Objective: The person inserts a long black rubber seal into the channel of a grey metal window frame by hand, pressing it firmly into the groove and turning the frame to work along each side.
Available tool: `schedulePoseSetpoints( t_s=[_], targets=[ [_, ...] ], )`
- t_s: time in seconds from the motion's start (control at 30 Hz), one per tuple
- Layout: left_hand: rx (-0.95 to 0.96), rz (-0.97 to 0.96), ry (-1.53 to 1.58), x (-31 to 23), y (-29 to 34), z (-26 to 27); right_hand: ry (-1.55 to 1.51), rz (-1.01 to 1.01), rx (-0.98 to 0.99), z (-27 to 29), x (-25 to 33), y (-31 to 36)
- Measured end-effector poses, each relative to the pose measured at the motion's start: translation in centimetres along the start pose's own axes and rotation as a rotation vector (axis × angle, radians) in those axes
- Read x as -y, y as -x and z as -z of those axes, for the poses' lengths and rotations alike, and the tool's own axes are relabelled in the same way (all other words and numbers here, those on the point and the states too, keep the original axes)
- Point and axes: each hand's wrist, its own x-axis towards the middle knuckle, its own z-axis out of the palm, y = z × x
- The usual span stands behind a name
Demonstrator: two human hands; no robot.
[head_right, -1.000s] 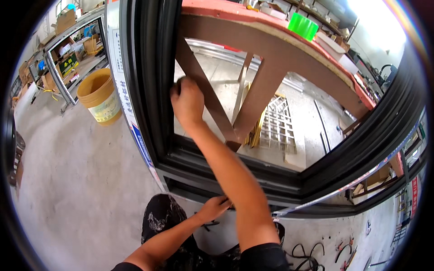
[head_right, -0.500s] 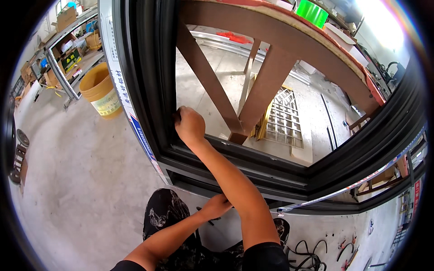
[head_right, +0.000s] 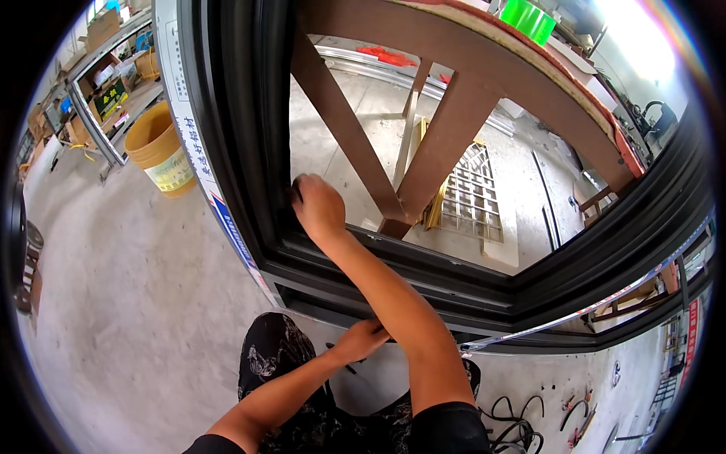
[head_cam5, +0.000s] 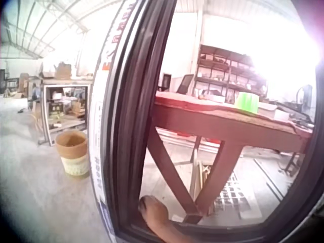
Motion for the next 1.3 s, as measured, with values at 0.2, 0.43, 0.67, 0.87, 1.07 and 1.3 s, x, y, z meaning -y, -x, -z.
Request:
schedulePoseSetpoints(
  t_s=[0.2,0.43,0.67,0.87,1.07,1.3],
  targets=[
    [-0.061,-0.105,0.022,0.5,-0.1,-0.2,-0.001,-0.020,0.066,-1.0,-1.9,1.9],
    [-0.028,-0.086,0.056,0.4,-0.4,-0.3,-0.610,-0.507,0.471,0.1,-1.3,1.2],
    [0.038,-0.078,0.005,-0.1,-0.7,-0.1,-0.320,-0.403,0.551,0.1,-1.9,2.6],
    [0.159,0.132,0.505,0.4,-0.4,1.3,-0.006,-0.194,0.437,3.6,-0.1,4.0],
    [0.319,0.035,0.525,-2.3,0.3,2.2,0.291,0.311,-0.253,25.1,7.9,0.7],
    [0.350,0.133,0.699,-2.6,0.5,2.8,0.778,0.120,-0.703,47.6,6.4,-6.1]
  ],
)
